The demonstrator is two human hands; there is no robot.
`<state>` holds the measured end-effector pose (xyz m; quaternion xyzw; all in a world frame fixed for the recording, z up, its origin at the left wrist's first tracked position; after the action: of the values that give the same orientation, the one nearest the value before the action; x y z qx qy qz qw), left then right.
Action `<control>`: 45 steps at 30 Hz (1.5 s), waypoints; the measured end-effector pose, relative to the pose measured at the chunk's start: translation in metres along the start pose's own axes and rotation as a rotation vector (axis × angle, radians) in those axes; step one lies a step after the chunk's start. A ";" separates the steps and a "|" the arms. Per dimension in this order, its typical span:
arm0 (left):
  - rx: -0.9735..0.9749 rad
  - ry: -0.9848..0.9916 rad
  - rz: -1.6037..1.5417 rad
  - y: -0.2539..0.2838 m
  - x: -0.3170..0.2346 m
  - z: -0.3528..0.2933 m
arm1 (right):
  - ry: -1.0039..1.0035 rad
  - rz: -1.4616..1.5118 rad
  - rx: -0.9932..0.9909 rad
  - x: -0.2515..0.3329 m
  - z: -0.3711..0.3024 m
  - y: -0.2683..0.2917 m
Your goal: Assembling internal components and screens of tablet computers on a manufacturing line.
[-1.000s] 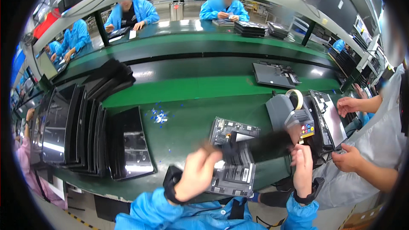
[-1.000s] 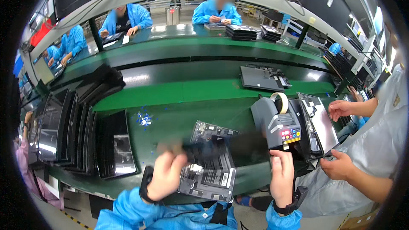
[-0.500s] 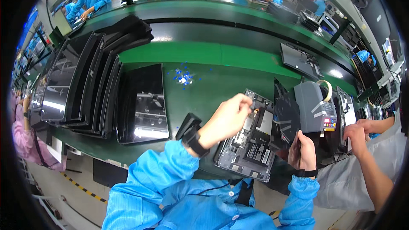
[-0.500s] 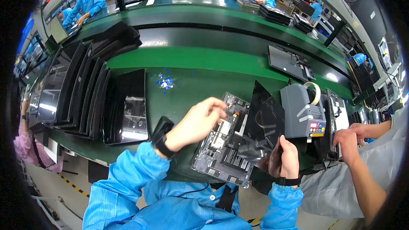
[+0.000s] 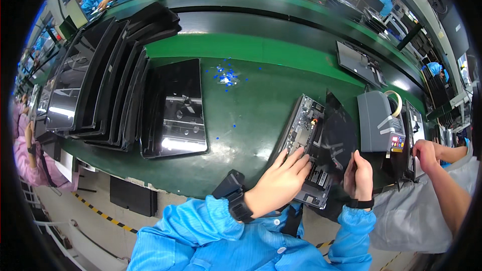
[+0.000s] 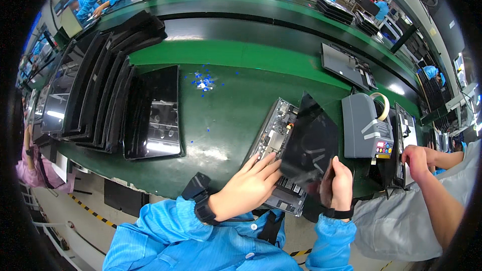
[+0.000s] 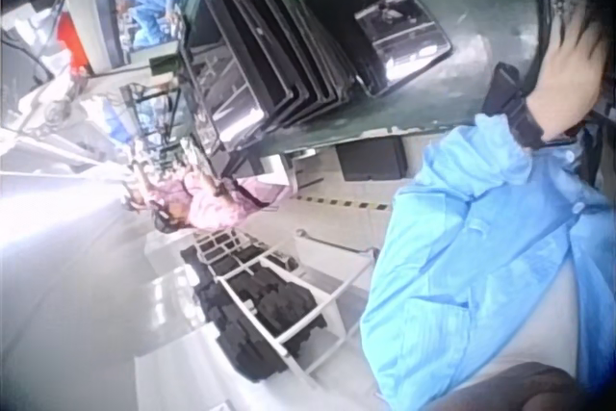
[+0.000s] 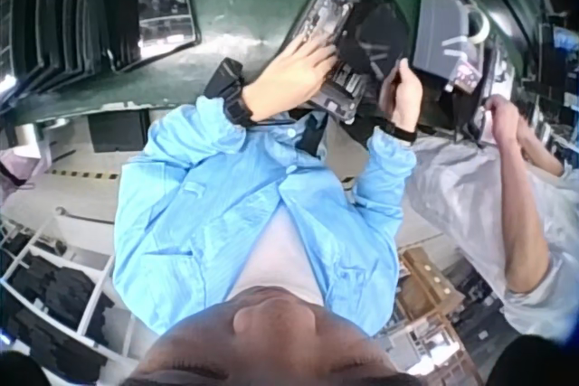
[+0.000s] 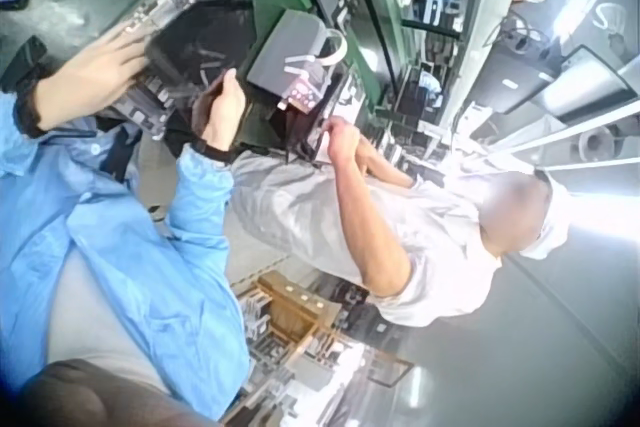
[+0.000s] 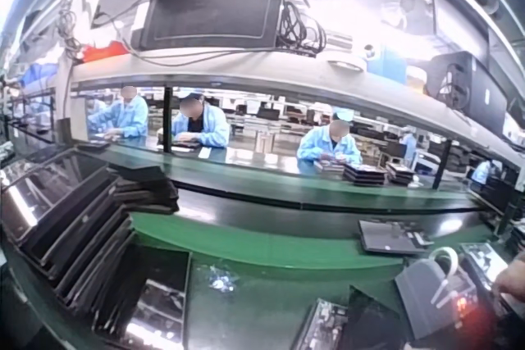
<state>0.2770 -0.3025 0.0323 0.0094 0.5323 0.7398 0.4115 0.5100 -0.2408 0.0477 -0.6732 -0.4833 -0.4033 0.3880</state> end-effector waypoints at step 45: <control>-0.082 0.725 -0.123 0.027 0.043 0.011 | 0.141 -0.167 0.132 -0.030 0.047 0.011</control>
<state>0.2371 -0.2694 0.0403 -0.3016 0.6131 0.6897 0.2398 0.5220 -0.2101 0.0016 -0.5736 -0.5349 -0.4477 0.4294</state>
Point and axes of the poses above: each hand's wrist, its own z-axis towards the middle knuckle, its own y-axis out of the back of the hand, x = y × z, the point moved 1 cm from there along z, towards the middle knuckle, and after that the axes turned 4 degrees about -y, right-handed, at the moved point
